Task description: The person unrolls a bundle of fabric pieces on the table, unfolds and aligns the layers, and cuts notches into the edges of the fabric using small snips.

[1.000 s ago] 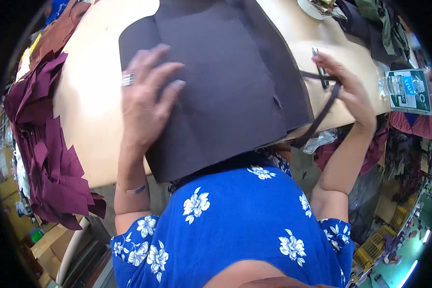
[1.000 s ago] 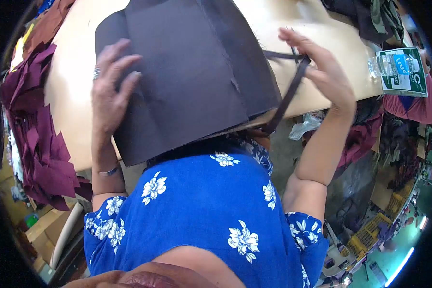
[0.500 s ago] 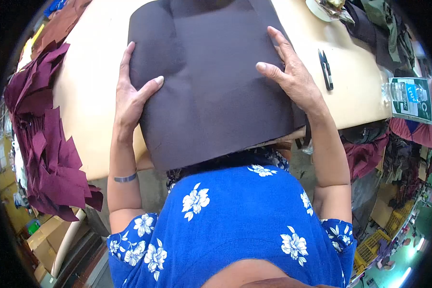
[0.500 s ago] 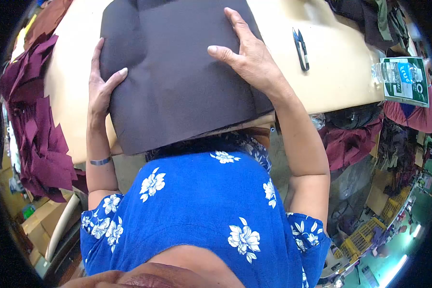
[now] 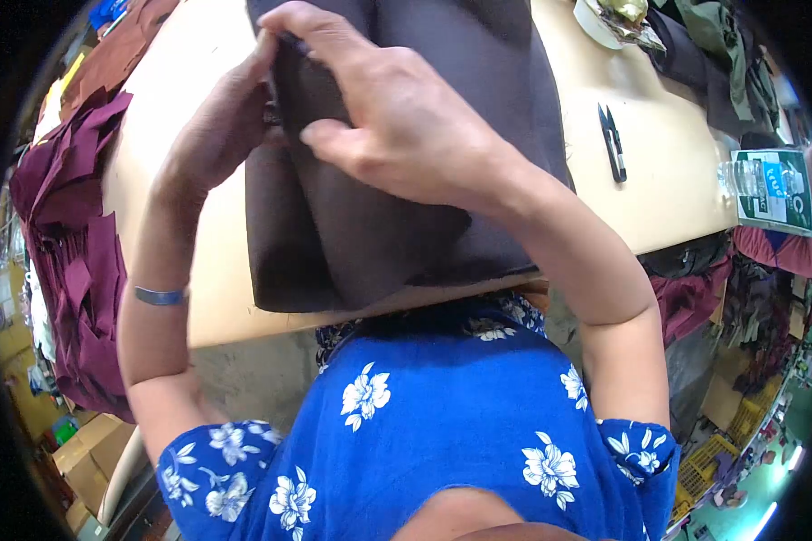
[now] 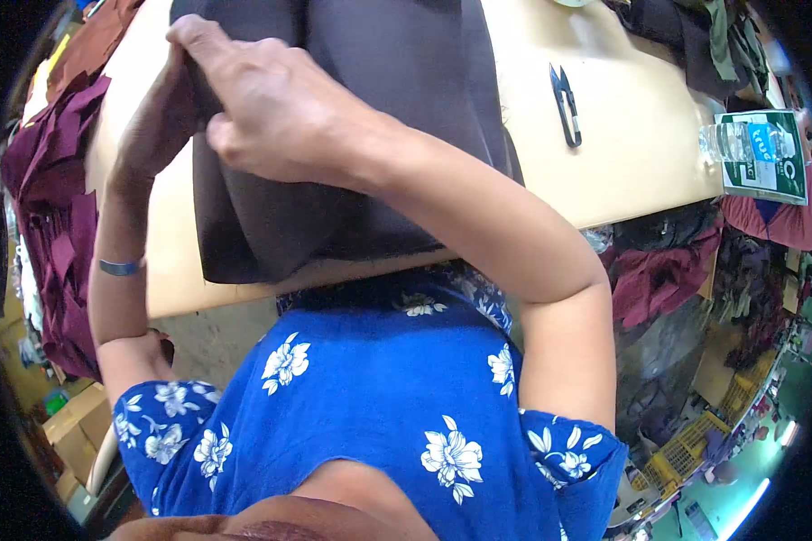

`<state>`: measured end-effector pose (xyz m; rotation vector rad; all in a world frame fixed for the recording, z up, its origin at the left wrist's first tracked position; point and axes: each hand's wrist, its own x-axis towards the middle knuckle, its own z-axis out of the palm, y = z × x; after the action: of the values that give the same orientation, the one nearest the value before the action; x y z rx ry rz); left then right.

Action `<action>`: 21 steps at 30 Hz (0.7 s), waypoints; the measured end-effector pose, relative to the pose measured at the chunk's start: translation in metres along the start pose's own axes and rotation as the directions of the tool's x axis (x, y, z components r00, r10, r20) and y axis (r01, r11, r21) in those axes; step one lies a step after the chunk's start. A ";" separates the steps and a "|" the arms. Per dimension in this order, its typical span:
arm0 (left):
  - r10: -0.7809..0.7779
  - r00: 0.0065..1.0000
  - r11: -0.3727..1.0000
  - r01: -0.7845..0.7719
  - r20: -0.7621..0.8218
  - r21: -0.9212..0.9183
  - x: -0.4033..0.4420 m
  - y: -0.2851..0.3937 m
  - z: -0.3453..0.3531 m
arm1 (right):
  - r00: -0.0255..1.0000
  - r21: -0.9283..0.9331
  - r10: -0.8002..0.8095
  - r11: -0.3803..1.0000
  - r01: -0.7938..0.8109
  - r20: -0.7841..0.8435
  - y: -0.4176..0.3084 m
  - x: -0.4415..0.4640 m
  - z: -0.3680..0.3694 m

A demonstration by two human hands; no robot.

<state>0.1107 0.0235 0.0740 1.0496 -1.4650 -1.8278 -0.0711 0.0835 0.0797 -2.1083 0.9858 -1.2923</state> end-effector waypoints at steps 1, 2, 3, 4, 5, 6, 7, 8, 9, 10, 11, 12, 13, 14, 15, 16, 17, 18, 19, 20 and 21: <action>-0.036 0.999 0.994 0.039 0.029 -0.103 -0.001 0.005 -0.011 | 0.999 -0.033 -0.039 0.999 0.039 -0.001 0.001 0.006 0.007; -0.062 0.998 0.989 0.062 0.003 -0.132 -0.005 0.008 -0.013 | 1.000 -0.012 -0.001 1.000 0.001 0.030 -0.002 0.009 0.011; -0.080 0.997 0.989 0.079 -0.008 -0.126 -0.007 0.015 -0.016 | 0.997 -0.014 0.036 0.999 -0.036 0.065 -0.006 0.011 0.014; -0.098 0.995 0.988 0.095 -0.022 -0.122 -0.009 0.019 -0.022 | 0.992 -0.016 0.072 0.997 -0.070 0.102 -0.010 0.013 0.017; -0.060 0.998 0.993 0.057 -0.026 -0.107 -0.010 0.020 -0.030 | 0.996 0.008 0.048 0.999 -0.049 0.072 -0.008 0.013 0.024; -0.019 0.999 0.996 0.016 -0.033 -0.090 -0.008 0.020 -0.040 | 0.997 -0.011 0.027 1.000 -0.026 0.075 -0.010 0.014 0.027; 0.023 0.999 0.997 -0.026 -0.043 -0.069 -0.008 0.022 -0.046 | 0.997 -0.027 0.003 1.000 -0.001 0.077 -0.014 0.015 0.031; -0.022 0.997 1.000 0.021 -0.078 -0.015 -0.009 0.027 -0.045 | 0.997 -0.032 -0.012 0.999 0.015 0.079 -0.017 0.017 0.031; -0.051 0.992 0.998 0.055 -0.112 0.034 -0.011 0.029 -0.045 | 0.996 -0.044 -0.025 0.999 0.029 0.087 -0.017 0.018 0.037; -0.081 0.986 0.992 0.093 -0.147 0.081 -0.013 0.031 -0.047 | 0.991 -0.026 -0.008 1.000 0.012 0.132 -0.019 0.020 0.039; -0.101 0.992 0.995 0.103 0.080 -0.016 -0.009 0.030 -0.056 | 0.985 -0.012 0.011 1.000 -0.009 0.175 -0.021 0.022 0.040; 0.061 0.990 0.988 -0.041 -0.126 0.151 -0.013 0.018 -0.040 | 0.976 -0.001 0.030 1.000 -0.031 0.217 -0.022 0.024 0.040; 0.065 0.993 0.987 -0.050 -0.102 0.150 -0.013 0.010 -0.043 | 0.976 0.033 0.021 0.999 -0.029 0.219 -0.021 0.023 0.041; 0.069 0.995 0.987 -0.057 -0.074 0.149 -0.012 0.006 -0.047 | 0.975 0.066 0.014 0.997 -0.029 0.220 -0.017 0.020 0.043; -0.129 0.990 0.986 0.134 -0.057 0.100 -0.013 0.017 -0.048 | 0.975 0.097 0.012 0.995 -0.034 0.220 -0.014 0.016 0.044; -0.086 0.988 0.982 0.106 -0.126 0.158 -0.013 0.021 -0.044 | 0.985 0.103 0.006 0.994 -0.024 0.171 -0.010 0.013 0.040; -0.044 0.981 0.973 0.084 -0.189 0.213 -0.012 0.022 -0.034 | 0.993 0.108 0.005 0.994 -0.019 0.122 -0.004 0.007 0.033; 0.005 0.968 0.962 0.063 -0.249 0.267 -0.011 0.026 -0.021 | 0.997 0.109 0.003 0.994 -0.012 0.076 0.003 0.002 0.023; 0.064 0.952 0.955 0.029 -0.300 0.296 -0.018 0.038 -0.005 | 0.999 -0.021 -0.036 0.999 0.037 0.036 0.012 -0.003 0.012; 0.070 0.955 0.933 0.040 -0.287 0.358 -0.017 0.039 -0.024 | 0.997 -0.152 -0.080 0.985 0.080 0.002 0.020 -0.012 0.000; 0.117 0.939 0.930 0.011 -0.324 0.368 -0.023 0.044 -0.035 | 1.000 -0.417 -0.012 0.909 0.021 0.025 0.026 -0.023 -0.013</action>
<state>0.1510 0.0135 0.1181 1.4096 -1.6276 -1.2736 -0.0977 0.0851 0.0543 -2.4416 1.3350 -1.1371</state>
